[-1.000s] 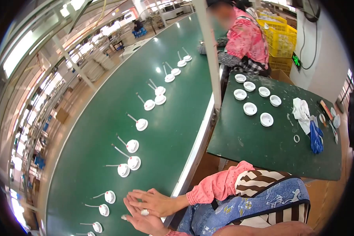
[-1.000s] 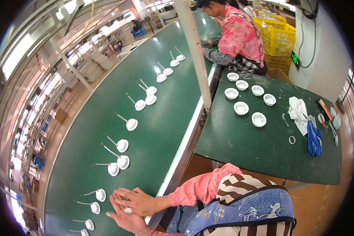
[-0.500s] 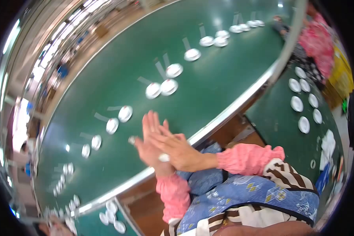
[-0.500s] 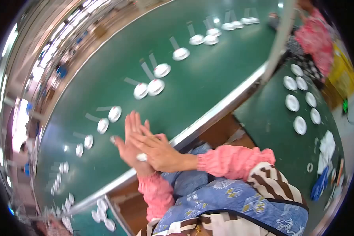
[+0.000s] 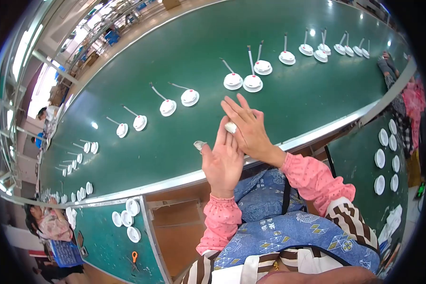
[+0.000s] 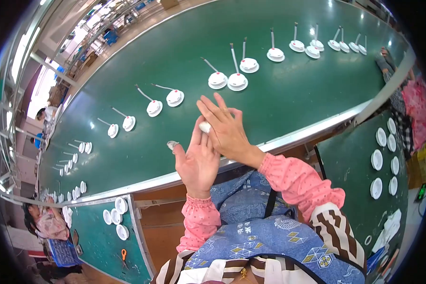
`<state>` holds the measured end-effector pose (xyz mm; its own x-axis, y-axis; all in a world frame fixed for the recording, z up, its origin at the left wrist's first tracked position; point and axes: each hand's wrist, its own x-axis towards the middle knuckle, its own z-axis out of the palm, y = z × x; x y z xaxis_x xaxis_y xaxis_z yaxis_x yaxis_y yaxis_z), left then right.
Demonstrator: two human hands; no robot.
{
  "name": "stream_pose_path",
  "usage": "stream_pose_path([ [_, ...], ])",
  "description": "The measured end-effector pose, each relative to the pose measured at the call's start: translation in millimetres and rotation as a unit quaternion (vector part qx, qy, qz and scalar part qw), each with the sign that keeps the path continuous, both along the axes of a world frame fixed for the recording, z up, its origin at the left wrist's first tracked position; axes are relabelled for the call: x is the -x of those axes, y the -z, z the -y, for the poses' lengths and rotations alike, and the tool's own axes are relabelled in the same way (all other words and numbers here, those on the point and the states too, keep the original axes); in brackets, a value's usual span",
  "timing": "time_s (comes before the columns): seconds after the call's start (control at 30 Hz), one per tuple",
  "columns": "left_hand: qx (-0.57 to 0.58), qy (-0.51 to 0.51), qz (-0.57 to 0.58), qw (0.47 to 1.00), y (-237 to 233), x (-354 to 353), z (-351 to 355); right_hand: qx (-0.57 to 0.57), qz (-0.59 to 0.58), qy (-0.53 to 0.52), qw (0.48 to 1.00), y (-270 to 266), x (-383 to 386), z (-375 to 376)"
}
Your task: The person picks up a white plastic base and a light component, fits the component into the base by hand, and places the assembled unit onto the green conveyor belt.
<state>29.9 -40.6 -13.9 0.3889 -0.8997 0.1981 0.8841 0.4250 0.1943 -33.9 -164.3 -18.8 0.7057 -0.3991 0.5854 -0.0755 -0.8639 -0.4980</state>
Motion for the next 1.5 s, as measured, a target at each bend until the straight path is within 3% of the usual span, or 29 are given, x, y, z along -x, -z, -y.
stream_pose_path([
  [0.07, -0.041, -0.03, 0.057, 0.997, -2, 2, -2, -0.012, -0.012, -0.029, 0.999, -8, 13, -26],
  [0.13, -0.086, -0.099, 0.13, 0.983, -8, -5, -3, -0.036, -0.044, -0.123, 0.991, -2, 33, -62],
  [0.2, -0.082, -0.093, 0.074, 0.99, 5, -20, 1, -0.126, -0.026, -0.186, 0.974, 1, 45, -95],
  [0.27, -0.057, -0.099, 0.097, 0.989, 15, -24, 1, -0.137, -0.032, -0.221, 0.965, 10, 34, -73],
  [0.4, -0.033, -0.099, 0.091, 0.99, 11, -11, -6, -0.004, -0.05, -0.068, 0.996, 15, -12, -14],
  [0.47, -0.097, -0.093, 0.066, 0.989, 10, -8, -19, -0.056, -0.05, -0.058, 0.996, 25, -29, 21],
  [0.57, -0.063, -0.047, 0.124, 0.989, 5, -33, -53, -0.026, -0.074, -0.025, 0.997, 29, -33, 36],
  [0.6, -0.122, -0.093, 0.159, 0.975, 7, -46, -66, -0.021, -0.079, -0.02, 0.996, 30, -32, 36],
  [0.67, -0.239, -0.175, 0.226, 0.928, 22, -79, -90, -0.023, -0.083, -0.025, 0.996, 43, -29, 35],
  [0.77, -0.311, -0.25, 0.101, 0.911, 47, -114, -115, -0.05, -0.067, -0.048, 0.995, 63, -32, 41],
  [0.9, -0.231, -0.261, 0.074, 0.934, 73, -119, -119, -0.081, -0.068, -0.081, 0.991, 59, -30, 37],
  [1.03, -0.28, -0.283, 0.129, 0.908, 62, -109, -113, -0.027, -0.084, -0.109, 0.99, 55, -32, 31],
  [1.33, -0.24, -0.291, 0.142, 0.915, 66, -109, -115, -0.028, -0.037, -0.18, 0.983, 48, -93, 21],
  [1.5, -0.235, -0.301, 0.146, 0.913, 63, -105, -115, -0.054, -0.021, -0.194, 0.979, 54, -84, 23],
])
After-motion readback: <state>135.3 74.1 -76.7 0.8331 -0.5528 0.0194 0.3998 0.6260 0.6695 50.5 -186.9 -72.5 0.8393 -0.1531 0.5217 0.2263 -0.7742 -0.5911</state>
